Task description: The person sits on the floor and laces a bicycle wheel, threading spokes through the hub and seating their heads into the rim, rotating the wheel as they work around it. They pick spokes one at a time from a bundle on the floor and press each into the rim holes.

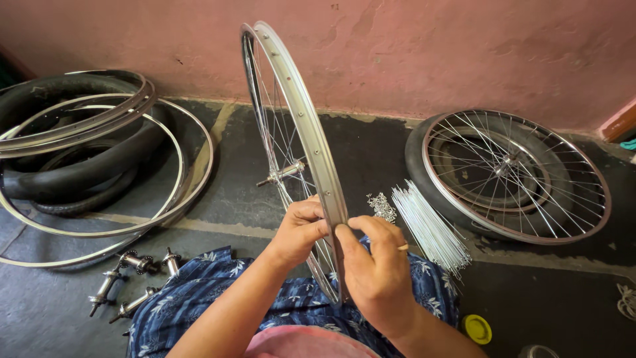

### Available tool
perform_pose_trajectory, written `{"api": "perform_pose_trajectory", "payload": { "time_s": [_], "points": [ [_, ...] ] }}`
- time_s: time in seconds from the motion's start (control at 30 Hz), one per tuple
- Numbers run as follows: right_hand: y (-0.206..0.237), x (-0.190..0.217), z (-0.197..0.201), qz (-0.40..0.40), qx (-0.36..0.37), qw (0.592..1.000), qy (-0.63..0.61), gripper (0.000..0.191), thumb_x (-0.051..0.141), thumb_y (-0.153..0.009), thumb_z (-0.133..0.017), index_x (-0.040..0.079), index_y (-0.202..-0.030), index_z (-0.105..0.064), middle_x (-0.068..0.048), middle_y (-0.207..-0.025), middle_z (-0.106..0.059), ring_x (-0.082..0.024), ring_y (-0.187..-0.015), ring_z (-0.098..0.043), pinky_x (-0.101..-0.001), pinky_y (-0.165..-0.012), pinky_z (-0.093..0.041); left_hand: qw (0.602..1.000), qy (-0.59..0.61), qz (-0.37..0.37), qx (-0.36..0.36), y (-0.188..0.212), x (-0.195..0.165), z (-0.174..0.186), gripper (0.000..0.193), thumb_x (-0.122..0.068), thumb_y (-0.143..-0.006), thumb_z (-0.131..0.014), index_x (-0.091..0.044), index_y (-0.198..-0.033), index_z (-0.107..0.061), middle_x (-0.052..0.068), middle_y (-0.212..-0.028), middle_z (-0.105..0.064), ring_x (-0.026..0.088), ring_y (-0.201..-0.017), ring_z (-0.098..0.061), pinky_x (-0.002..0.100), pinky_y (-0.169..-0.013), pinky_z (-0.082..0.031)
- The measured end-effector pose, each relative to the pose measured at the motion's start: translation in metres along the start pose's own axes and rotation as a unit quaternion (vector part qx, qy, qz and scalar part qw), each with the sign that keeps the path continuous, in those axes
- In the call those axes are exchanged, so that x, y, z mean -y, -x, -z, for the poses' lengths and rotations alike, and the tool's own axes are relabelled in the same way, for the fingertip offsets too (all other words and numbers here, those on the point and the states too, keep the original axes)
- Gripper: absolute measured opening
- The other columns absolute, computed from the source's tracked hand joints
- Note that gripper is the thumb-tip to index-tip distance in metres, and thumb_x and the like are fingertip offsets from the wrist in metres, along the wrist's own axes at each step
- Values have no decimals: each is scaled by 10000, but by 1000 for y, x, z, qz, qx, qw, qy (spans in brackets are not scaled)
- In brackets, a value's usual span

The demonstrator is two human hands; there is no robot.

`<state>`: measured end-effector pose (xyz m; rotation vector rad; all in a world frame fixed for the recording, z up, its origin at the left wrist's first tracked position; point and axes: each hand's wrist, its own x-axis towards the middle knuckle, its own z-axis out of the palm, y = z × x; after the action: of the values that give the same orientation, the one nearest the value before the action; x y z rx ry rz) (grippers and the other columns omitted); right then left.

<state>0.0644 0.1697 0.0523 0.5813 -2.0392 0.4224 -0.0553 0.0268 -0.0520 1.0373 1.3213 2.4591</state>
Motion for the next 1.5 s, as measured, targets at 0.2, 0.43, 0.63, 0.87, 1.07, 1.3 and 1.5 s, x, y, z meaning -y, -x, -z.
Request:
{"api": "perform_pose_trajectory", "payload": {
  "time_s": [0.2,0.43,0.63,0.87,1.07,1.3,1.5],
  "points": [
    [0,3,-8,-6,-7,1000,-1,288,-101,-829,-736,-37,-1108,-699,-130,-1133,-619,-301,-1023,-663,-384,-873,-554,1000,2,-26,16,-2,-1,-2,175,-190,-913,-795,-24,-960,-772,80,-1111,-686,199,-1085,-616,358,-974,-492],
    [1,3,-5,-5,-41,999,-17,223,-87,-855,-752,-26,-1060,-688,-122,-1091,-652,-292,-973,-691,-370,-838,-569,1000,6,1,-4,0,0,-4,104,-118,-922,-782,-18,-941,-767,76,-1089,-676,198,-1055,-617,353,-936,-496],
    [-1,4,-3,6,-19,1000,6,236,-99,-846,-736,-45,-1071,-690,-130,-1097,-648,-305,-989,-692,-374,-854,-578,1000,4,15,-8,0,-2,-4,167,-172,-915,-800,-11,-943,-767,74,-1090,-680,194,-1052,-624,351,-941,-504],
    [-3,9,0,58,-10,998,17,214,-90,-828,-747,-63,-1034,-696,-134,-1072,-666,-303,-1000,-683,-366,-865,-579,996,36,71,26,-1,-5,7,264,-219,-883,-838,4,-1007,-771,56,-1044,-685,158,-971,-647,321,-872,-539],
    [2,9,1,12,-16,1000,21,214,-43,-771,-743,-9,-979,-710,-117,-1052,-681,-332,-998,-680,-398,-895,-566,993,44,99,54,2,-1,7,276,-230,-861,-852,-11,-1006,-769,42,-1028,-682,154,-947,-649,314,-832,-544],
    [14,13,0,-2,-36,999,2,206,-16,-815,-761,-1,-1017,-724,-111,-1067,-681,-310,-1005,-678,-382,-910,-567,993,-57,22,99,8,-7,10,295,-309,-917,-816,-26,-980,-760,42,-1068,-662,183,-1041,-600,341,-899,-509],
    [13,10,4,-1,-14,1000,21,233,-1,-788,-757,28,-1019,-742,-117,-1092,-685,-318,-1046,-669,-382,-902,-563,957,-263,-19,121,11,-9,10,303,-346,-1012,-656,-52,-1024,-730,42,-1078,-682,224,-1127,-554,412,-1070,-386]
  ]
}}
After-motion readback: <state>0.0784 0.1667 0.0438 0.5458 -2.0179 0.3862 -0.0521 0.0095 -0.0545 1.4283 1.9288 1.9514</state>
